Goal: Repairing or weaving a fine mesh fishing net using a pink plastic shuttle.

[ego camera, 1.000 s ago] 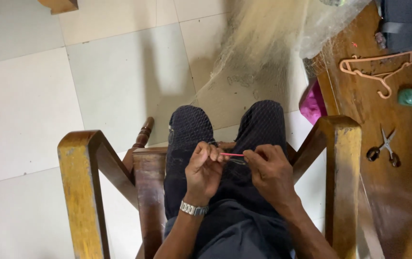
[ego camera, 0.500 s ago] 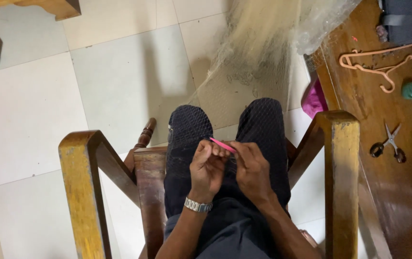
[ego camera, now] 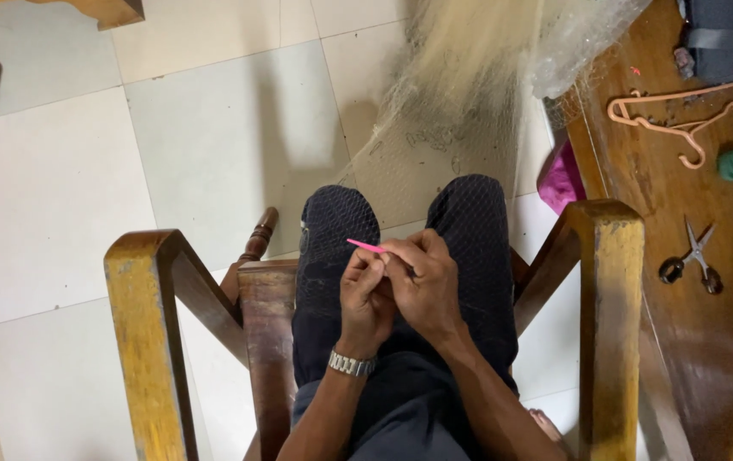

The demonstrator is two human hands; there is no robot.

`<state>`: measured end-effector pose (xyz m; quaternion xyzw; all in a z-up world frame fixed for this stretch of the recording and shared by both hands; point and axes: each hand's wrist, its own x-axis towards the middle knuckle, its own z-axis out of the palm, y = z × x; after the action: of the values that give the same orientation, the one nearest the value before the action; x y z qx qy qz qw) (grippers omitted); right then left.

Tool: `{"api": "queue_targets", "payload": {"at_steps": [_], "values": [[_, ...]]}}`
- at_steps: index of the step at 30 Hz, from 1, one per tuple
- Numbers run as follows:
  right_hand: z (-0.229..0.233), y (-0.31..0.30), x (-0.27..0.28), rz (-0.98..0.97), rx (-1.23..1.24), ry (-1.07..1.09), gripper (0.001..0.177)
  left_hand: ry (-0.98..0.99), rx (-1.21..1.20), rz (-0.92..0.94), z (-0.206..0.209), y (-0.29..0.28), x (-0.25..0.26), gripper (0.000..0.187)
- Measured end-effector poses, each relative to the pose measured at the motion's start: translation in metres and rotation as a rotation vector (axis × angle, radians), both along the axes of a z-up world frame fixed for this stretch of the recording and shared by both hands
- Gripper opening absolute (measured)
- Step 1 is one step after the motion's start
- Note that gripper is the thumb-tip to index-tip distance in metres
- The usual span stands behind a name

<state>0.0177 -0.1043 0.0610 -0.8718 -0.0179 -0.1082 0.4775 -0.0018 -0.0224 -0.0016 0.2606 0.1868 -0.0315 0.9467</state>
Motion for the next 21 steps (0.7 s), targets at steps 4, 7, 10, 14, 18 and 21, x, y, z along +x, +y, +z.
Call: {"api": "queue_targets", "payload": {"at_steps": [4, 7, 10, 14, 18, 21], "values": [[0.002, -0.005, -0.002, 0.002, -0.04, -0.003, 0.011, -0.045, 0.041, -0.001, 0.011, 0.003, 0.004, 0.019], [0.006, -0.02, -0.012, 0.036, -0.154, -0.009, 0.02, -0.06, 0.041, -0.002, 0.015, 0.003, 0.006, 0.019], [-0.001, -0.052, -0.032, 0.061, -0.291, 0.099, 0.025, -0.088, 0.008, 0.01, 0.018, 0.007, 0.009, 0.018], [-0.001, -0.099, -0.042, 0.116, -0.178, 0.323, 0.013, -0.134, -0.038, -0.026, 0.01, 0.005, 0.006, 0.016], [0.029, -0.076, -0.026, 0.109, -0.05, 0.233, 0.007, -0.158, -0.008, -0.059, 0.012, 0.004, 0.007, 0.017], [0.068, -0.043, -0.024, 0.161, 0.095, 0.018, 0.007, -0.169, 0.027, -0.06, 0.015, 0.012, 0.007, 0.016]]}}
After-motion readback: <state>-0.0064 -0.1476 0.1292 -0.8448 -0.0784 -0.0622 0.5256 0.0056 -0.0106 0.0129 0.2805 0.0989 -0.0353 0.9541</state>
